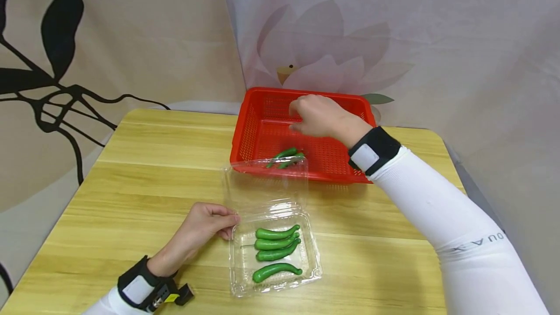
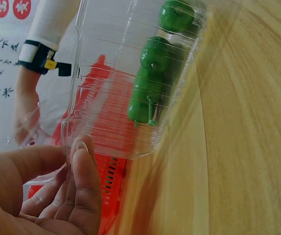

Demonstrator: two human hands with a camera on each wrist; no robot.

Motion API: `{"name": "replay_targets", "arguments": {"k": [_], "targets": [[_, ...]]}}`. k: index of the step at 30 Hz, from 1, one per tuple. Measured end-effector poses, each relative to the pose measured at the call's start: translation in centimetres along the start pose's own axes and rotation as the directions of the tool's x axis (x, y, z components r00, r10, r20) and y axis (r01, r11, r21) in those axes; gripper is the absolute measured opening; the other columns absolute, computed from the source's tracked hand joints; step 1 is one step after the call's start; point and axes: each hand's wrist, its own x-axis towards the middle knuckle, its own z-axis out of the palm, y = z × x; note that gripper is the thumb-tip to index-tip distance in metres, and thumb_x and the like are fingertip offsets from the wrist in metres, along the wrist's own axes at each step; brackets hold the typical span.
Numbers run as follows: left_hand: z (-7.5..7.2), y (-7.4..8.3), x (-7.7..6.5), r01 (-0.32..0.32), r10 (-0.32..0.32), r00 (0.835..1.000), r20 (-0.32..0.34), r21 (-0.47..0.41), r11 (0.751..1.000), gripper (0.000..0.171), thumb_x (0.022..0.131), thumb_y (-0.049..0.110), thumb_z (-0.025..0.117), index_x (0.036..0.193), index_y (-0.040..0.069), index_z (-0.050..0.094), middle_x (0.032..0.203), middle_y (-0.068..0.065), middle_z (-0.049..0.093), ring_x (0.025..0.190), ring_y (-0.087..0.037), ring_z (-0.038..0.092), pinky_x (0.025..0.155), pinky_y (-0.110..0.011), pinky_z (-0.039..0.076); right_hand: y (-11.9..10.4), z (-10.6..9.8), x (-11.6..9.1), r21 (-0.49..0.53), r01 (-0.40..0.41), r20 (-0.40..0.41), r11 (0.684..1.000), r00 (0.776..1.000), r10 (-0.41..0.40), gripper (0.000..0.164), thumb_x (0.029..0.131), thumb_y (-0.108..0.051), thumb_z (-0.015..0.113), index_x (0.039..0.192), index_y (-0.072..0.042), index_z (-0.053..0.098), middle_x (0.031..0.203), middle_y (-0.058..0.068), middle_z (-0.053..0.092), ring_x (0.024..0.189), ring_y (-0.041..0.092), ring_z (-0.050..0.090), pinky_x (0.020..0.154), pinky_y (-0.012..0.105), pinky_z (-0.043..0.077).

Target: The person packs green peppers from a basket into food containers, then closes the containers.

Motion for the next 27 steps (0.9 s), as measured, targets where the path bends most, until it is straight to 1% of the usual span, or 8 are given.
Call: {"name": "replay_targets", "arguments": {"k": [5,9,12,14,17,21,24,27], "targets": [[0.0,0.0,0.1,-0.001,0.001,1.000,-0.002,-0.006,1.000,0.015,0.090,0.000,0.076,0.098,-0.013,0.075,0.075,-0.018,0.072,0.058,-0.013,0.064,0.057,-0.025,0.059,0.4,1.1,1.4,-0.009,-0.034,0.112,0.999,0.993,0.035,0.051,0.092,-0.020,0.082,0.136,0.001,0.065,0.136,0.019,0.065,0.123,0.036,0.061,0.109,0.052,0.049],[0.0,0.1,0.1,-0.003,0.003,1.000,-0.001,-0.004,1.000,0.016,0.090,0.000,0.077,0.098,-0.013,0.076,0.074,-0.017,0.072,0.058,-0.013,0.065,0.057,-0.025,0.059,0.3,2.6,2.3,-0.025,-0.028,0.199,0.999,0.979,0.032,0.057,0.088,-0.017,0.085,0.139,-0.001,0.064,0.141,0.019,0.063,0.129,0.037,0.059,0.111,0.052,0.048],[0.0,0.1,0.1,-0.001,0.001,1.000,-0.001,0.004,1.000,0.016,0.090,0.001,0.077,0.099,-0.013,0.076,0.073,-0.015,0.072,0.058,-0.013,0.065,0.057,-0.025,0.059,0.4,3.8,2.8,-0.035,-0.003,0.251,0.999,0.968,0.012,0.060,0.087,-0.014,0.087,0.140,0.000,0.064,0.140,0.020,0.063,0.127,0.037,0.060,0.108,0.051,0.050],[-0.1,0.1,0.1,0.001,-0.001,1.000,-0.001,0.008,1.000,0.016,0.090,0.001,0.077,0.099,-0.012,0.076,0.073,-0.015,0.072,0.058,-0.013,0.064,0.057,-0.025,0.059,0.5,4.6,3.0,-0.037,0.011,0.278,0.999,0.961,0.000,0.059,0.086,-0.011,0.087,0.139,0.000,0.064,0.137,0.020,0.065,0.121,0.035,0.063,0.106,0.050,0.053],[-0.1,0.1,0.0,0.003,-0.003,1.000,-0.007,0.011,1.000,0.016,0.090,0.002,0.078,0.099,-0.012,0.077,0.074,-0.016,0.072,0.058,-0.013,0.064,0.057,-0.025,0.059,0.6,5.6,3.3,-0.037,0.039,0.309,0.999,0.951,-0.026,0.052,0.086,-0.008,0.086,0.134,0.000,0.068,0.127,0.018,0.070,0.106,0.030,0.066,0.100,0.047,0.056],[-0.1,0.1,0.0,0.003,-0.003,1.000,-0.008,0.006,1.000,0.016,0.090,0.002,0.078,0.100,-0.012,0.076,0.075,-0.018,0.072,0.058,-0.013,0.065,0.057,-0.025,0.060,0.6,6.8,3.8,-0.051,0.073,0.345,0.996,0.937,-0.051,0.031,0.088,-0.006,0.082,0.118,-0.003,0.074,0.103,0.010,0.073,0.086,0.025,0.061,0.085,0.039,0.058],[0.0,0.1,0.0,0.004,-0.004,1.000,-0.007,0.003,1.000,0.016,0.090,0.001,0.078,0.100,-0.012,0.076,0.074,-0.018,0.072,0.058,-0.013,0.065,0.058,-0.026,0.060,0.6,7.5,4.0,-0.053,0.098,0.351,0.994,0.933,-0.073,0.020,0.091,-0.006,0.080,0.111,-0.006,0.076,0.094,0.006,0.070,0.081,0.024,0.058,0.078,0.037,0.054],[-0.1,0.1,0.0,0.003,-0.003,1.000,-0.006,0.001,1.000,0.016,0.091,0.001,0.077,0.100,-0.012,0.076,0.073,-0.017,0.072,0.058,-0.013,0.064,0.058,-0.025,0.060,0.5,8.0,4.2,-0.047,0.121,0.346,0.992,0.933,-0.098,0.022,0.092,-0.009,0.080,0.113,-0.007,0.077,0.098,0.008,0.072,0.084,0.024,0.059,0.082,0.037,0.056]]}}
